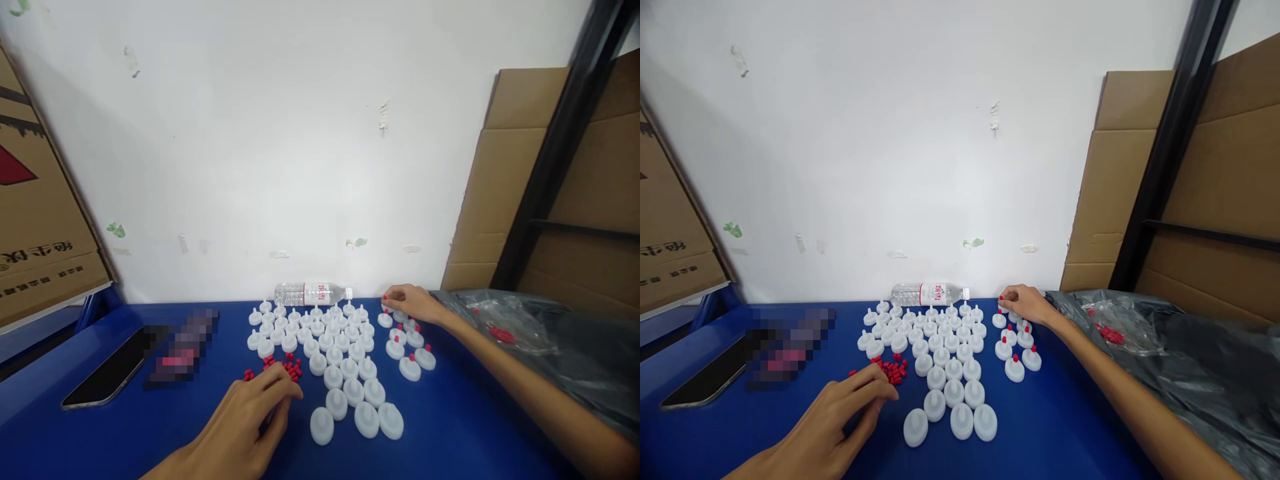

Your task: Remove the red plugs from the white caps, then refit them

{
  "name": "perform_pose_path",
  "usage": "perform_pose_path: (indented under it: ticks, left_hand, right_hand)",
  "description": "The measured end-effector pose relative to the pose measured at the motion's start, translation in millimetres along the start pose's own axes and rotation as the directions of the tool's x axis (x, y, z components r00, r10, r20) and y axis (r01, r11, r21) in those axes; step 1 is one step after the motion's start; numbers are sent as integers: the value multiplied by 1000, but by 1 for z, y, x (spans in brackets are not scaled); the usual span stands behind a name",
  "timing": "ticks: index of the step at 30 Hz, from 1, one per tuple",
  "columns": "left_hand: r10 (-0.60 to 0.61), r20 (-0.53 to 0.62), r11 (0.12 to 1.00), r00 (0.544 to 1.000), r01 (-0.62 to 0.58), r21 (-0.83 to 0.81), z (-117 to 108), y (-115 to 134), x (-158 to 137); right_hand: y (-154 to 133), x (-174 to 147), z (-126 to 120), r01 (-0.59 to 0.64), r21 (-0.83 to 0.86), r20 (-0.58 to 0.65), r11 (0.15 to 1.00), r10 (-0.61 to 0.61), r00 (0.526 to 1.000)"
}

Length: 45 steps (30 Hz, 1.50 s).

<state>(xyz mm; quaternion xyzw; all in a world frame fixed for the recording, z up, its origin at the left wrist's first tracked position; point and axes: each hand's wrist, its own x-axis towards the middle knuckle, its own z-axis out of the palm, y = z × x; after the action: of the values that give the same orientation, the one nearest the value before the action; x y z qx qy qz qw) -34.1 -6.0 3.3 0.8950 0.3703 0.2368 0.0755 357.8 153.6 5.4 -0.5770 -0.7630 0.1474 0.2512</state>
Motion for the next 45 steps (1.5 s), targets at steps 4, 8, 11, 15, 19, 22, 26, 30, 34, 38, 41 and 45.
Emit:
perform_pose_path:
  ticks: [4,8,11,15,19,22,26,30,34,38,41,45]
  left_hand:
    - [-47,22,999,999,48,-2,-1,-2,1]
    - [-60,14,998,998,61,-20,0,-4,1]
    - [-48,-54,999,997,49,12,-1,-5,1]
    - [-25,-148,990,989,46,137,-4,-6,4]
    - [-47,-167,975,985,81,205,-2,-10,4]
    - [-69,-135,967,988,100,235,3,-15,2]
    - [-65,-95,949,993,91,303,7,-22,1]
    - [-7,-16,957,1000,12,291,6,-25,1]
    - [33,58,957,998,-48,285,10,-26,1]
    - [42,22,962,999,-47,268,16,-25,2]
    - [43,11,969,999,-44,244,16,-23,3]
    - [59,-25,984,998,-54,168,9,-17,7]
  right_hand:
    - [1,0,4,18,42,30,999,-19,999]
    - [-3,1,5,50,31,12,998,-50,999]
    - [-11,-1,1,62,-50,-79,997,-65,995]
    - [-35,-10,-3,146,-163,-151,976,-171,974]
    - [-62,-19,8,319,-200,4,926,-325,946]
    - [-71,-23,21,374,-210,90,903,-363,927]
    - [-70,-24,25,369,-218,108,904,-353,929]
    - [-71,-25,8,351,-225,45,909,-351,935]
    - [-74,-37,-10,341,-254,-67,905,-368,927]
    - [-76,-56,-13,399,-292,-95,869,-441,892]
    - [-79,-65,-11,429,-322,-80,844,-476,876]
    - [-89,-69,-8,467,-350,-84,812,-524,848]
